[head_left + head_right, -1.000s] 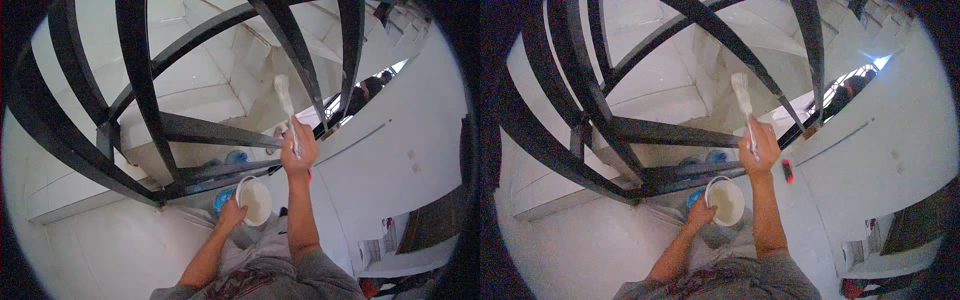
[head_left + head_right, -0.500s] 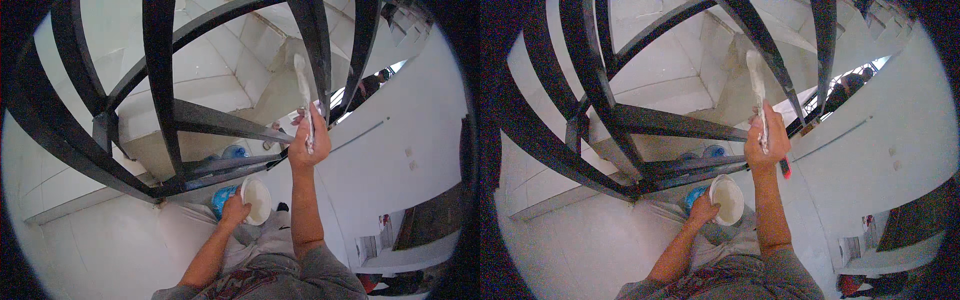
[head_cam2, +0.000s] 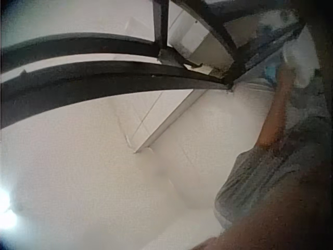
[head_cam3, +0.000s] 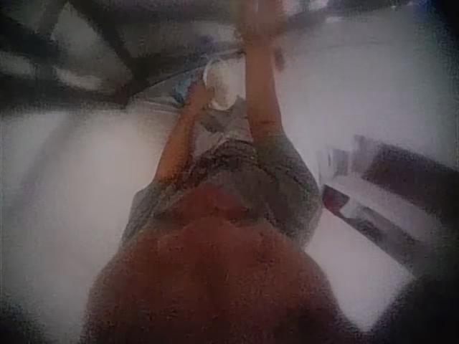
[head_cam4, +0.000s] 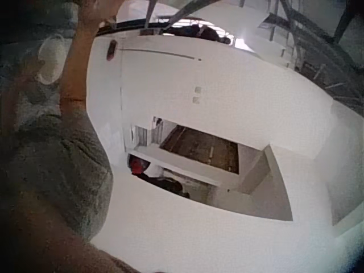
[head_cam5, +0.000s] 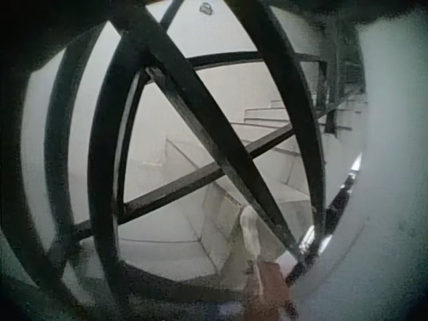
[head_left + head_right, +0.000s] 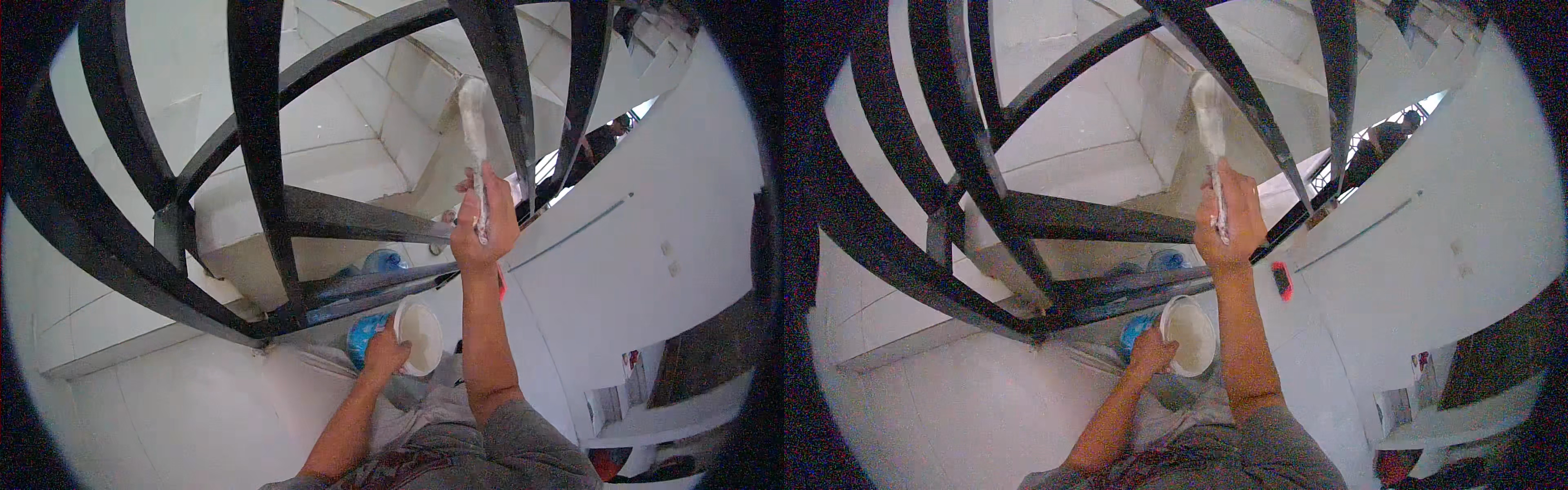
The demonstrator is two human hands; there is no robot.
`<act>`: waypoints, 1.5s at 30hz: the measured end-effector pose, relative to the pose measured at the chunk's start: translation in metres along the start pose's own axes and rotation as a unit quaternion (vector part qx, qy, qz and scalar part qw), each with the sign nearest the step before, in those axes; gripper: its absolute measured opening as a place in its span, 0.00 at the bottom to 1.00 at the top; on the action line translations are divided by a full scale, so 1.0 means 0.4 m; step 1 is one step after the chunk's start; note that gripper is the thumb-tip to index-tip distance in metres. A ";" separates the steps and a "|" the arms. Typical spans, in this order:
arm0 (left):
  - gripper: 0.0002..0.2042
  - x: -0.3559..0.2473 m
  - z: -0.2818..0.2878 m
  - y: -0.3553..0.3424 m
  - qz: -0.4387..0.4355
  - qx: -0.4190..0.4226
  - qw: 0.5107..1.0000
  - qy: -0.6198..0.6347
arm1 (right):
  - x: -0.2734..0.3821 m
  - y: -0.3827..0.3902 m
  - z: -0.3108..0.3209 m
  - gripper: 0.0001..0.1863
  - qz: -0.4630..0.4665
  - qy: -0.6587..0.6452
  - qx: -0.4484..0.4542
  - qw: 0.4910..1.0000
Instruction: Painting the structure of an indoor staircase using white paint and a paintbrush.
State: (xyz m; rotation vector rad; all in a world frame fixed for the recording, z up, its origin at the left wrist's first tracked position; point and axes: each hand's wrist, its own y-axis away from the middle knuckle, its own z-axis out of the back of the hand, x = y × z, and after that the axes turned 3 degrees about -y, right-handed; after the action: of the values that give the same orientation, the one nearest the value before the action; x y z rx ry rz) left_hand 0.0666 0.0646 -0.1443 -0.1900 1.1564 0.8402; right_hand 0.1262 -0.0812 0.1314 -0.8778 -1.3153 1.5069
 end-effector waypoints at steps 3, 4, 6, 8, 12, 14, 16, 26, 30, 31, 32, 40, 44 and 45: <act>0.38 0.001 0.001 -0.002 -0.034 -0.024 0.998 -0.042 | -0.019 -0.002 0.008 0.17 0.000 0.017 -0.010 1.000; 0.38 -0.009 0.005 -0.002 -0.038 -0.017 0.998 -0.050 | -0.026 0.001 0.010 0.17 0.000 0.020 -0.014 1.000; 0.38 -0.033 0.013 0.016 -0.035 -0.019 0.998 -0.052 | -0.040 0.016 0.010 0.17 -0.134 0.046 -0.055 0.988; 0.37 -0.064 0.033 0.024 -0.037 -0.027 0.997 -0.057 | -0.043 0.040 0.008 0.17 -0.111 0.037 -0.054 0.992; 0.34 -0.083 0.031 0.033 -0.011 0.013 1.000 0.023 | -0.040 0.033 0.002 0.17 0.006 -0.023 0.006 1.000; 0.33 -0.098 0.023 0.034 -0.011 0.006 1.000 0.018 | -0.065 0.033 0.011 0.17 -0.007 -0.025 -0.020 0.999; 0.34 -0.117 0.022 0.036 0.007 0.027 1.000 0.010 | -0.089 0.040 0.013 0.17 -0.022 -0.030 -0.045 0.998; 0.35 0.014 -0.036 -0.024 -0.039 -0.035 0.998 -0.033 | -0.049 0.060 0.002 0.17 -0.041 -0.176 -0.015 0.983; 0.35 0.086 -0.033 -0.034 0.033 -0.044 0.998 -0.012 | -0.038 0.027 0.002 0.21 0.010 -0.169 -0.013 0.985; 0.35 0.157 -0.065 -0.053 -0.104 -0.113 0.985 -0.073 | -0.035 0.011 0.000 0.17 0.023 -0.155 -0.028 0.987; 0.35 0.114 -0.069 -0.045 -0.101 -0.104 0.987 -0.065 | -0.046 0.009 0.009 0.17 0.019 -0.149 -0.017 0.988; 0.37 0.070 -0.053 -0.031 -0.027 -0.094 0.992 -0.075 | -0.032 0.082 0.070 0.23 -0.015 -0.093 0.066 0.993; 0.37 -0.015 -0.022 -0.007 0.078 0.026 0.993 0.083 | -0.016 0.006 0.068 0.21 0.024 -0.019 -0.008 1.000; 0.36 -0.009 -0.025 -0.007 0.042 -0.004 0.999 0.007 | -0.019 -0.014 0.051 0.21 0.013 -0.039 0.000 0.999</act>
State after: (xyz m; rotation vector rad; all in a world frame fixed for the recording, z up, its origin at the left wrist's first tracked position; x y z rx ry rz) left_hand 0.0605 0.0555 -0.1461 -0.1553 1.1809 0.9201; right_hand 0.1105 -0.0950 0.1401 -0.8464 -1.3653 1.5751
